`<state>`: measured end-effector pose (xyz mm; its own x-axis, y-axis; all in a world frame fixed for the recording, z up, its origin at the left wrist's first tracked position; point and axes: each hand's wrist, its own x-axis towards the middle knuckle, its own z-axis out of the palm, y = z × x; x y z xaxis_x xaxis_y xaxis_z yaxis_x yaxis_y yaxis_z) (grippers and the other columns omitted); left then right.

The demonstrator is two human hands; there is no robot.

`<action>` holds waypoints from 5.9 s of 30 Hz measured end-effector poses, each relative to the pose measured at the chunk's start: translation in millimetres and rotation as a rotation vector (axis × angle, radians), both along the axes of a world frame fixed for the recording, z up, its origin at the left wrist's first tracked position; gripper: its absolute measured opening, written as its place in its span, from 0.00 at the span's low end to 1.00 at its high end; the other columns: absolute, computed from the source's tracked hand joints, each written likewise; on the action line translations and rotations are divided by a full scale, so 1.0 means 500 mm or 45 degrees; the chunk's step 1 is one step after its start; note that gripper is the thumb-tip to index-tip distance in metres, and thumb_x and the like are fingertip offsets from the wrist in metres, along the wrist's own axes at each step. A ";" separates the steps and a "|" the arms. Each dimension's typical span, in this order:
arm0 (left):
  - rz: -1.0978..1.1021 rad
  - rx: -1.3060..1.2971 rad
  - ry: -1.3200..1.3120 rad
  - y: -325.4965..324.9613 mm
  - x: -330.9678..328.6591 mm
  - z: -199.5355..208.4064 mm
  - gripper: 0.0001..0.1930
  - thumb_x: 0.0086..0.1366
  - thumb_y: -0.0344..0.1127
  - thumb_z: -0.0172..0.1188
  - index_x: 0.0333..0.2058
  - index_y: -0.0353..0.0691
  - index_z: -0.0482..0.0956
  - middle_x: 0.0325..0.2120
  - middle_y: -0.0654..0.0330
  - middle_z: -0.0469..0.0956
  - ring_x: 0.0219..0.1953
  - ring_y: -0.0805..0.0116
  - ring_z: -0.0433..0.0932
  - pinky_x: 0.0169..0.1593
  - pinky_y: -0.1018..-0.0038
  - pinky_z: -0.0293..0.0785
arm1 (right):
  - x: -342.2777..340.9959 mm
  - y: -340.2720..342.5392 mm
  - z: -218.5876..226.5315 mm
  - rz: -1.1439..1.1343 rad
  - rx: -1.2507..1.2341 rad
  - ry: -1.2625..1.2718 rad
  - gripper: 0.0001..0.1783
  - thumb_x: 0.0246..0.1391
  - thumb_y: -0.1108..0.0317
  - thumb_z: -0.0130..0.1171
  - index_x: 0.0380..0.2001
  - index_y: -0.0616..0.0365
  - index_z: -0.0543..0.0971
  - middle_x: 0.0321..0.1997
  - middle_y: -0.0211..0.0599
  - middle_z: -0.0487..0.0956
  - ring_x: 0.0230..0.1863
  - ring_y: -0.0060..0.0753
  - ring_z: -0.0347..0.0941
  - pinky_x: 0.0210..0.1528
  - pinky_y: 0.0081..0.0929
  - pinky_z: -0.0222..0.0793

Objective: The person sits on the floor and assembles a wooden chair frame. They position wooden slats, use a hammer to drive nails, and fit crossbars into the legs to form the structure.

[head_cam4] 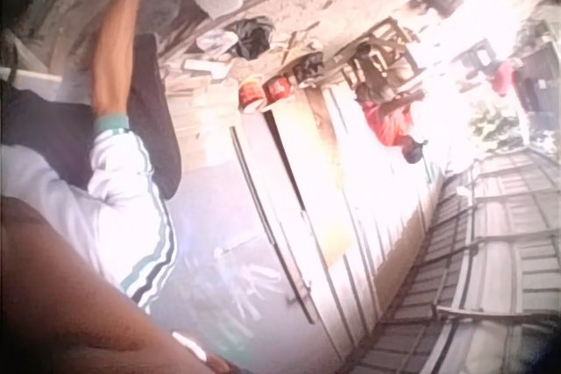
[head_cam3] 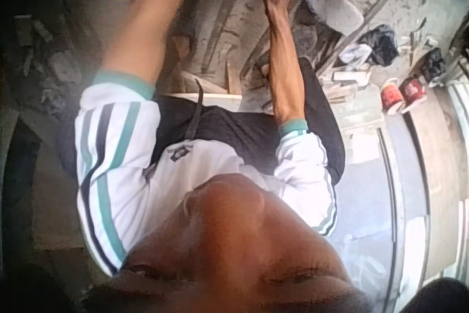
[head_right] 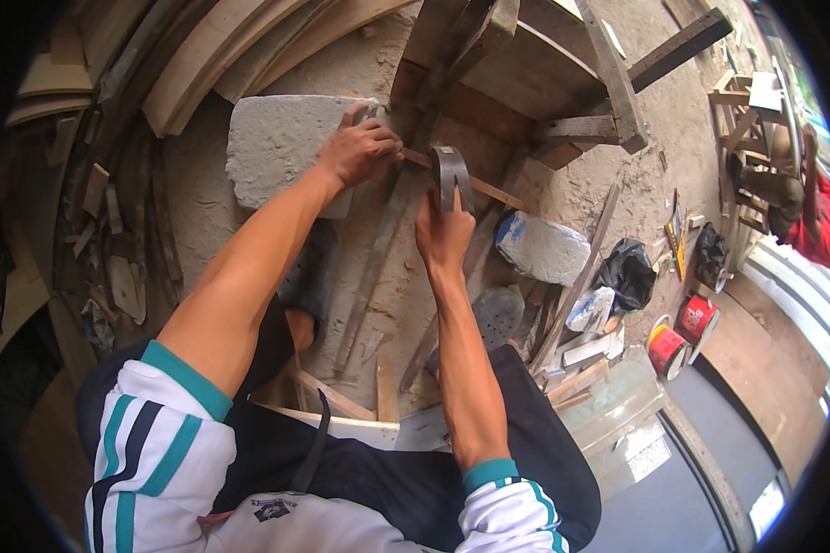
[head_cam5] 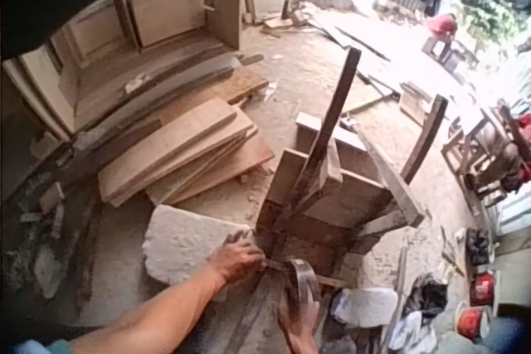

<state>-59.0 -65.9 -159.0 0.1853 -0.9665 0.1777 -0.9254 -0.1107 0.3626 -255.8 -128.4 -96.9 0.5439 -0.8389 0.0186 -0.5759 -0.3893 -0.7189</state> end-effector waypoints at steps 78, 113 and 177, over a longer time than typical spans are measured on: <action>0.038 -0.002 0.018 -0.006 0.002 0.010 0.10 0.62 0.50 0.60 0.35 0.56 0.84 0.35 0.75 0.83 0.42 0.77 0.77 0.66 0.64 0.47 | 0.020 0.014 -0.035 -0.048 0.331 0.215 0.09 0.56 0.71 0.57 0.40 0.62 0.77 0.29 0.55 0.80 0.33 0.62 0.77 0.34 0.46 0.71; 0.014 0.062 0.043 -0.009 -0.001 0.027 0.10 0.63 0.50 0.59 0.36 0.56 0.84 0.36 0.74 0.83 0.45 0.76 0.77 0.65 0.63 0.47 | 0.021 0.012 -0.035 -0.117 0.333 0.007 0.11 0.56 0.67 0.57 0.38 0.63 0.77 0.30 0.59 0.78 0.37 0.62 0.77 0.36 0.44 0.71; 0.761 0.696 0.364 0.123 -0.325 0.027 0.29 0.58 0.40 0.63 0.53 0.33 0.63 0.52 0.47 0.66 0.57 0.46 0.67 0.56 0.56 0.70 | -0.387 0.252 0.083 -0.607 0.629 0.713 0.21 0.50 0.63 0.59 0.46 0.61 0.72 0.46 0.57 0.78 0.50 0.62 0.74 0.51 0.53 0.68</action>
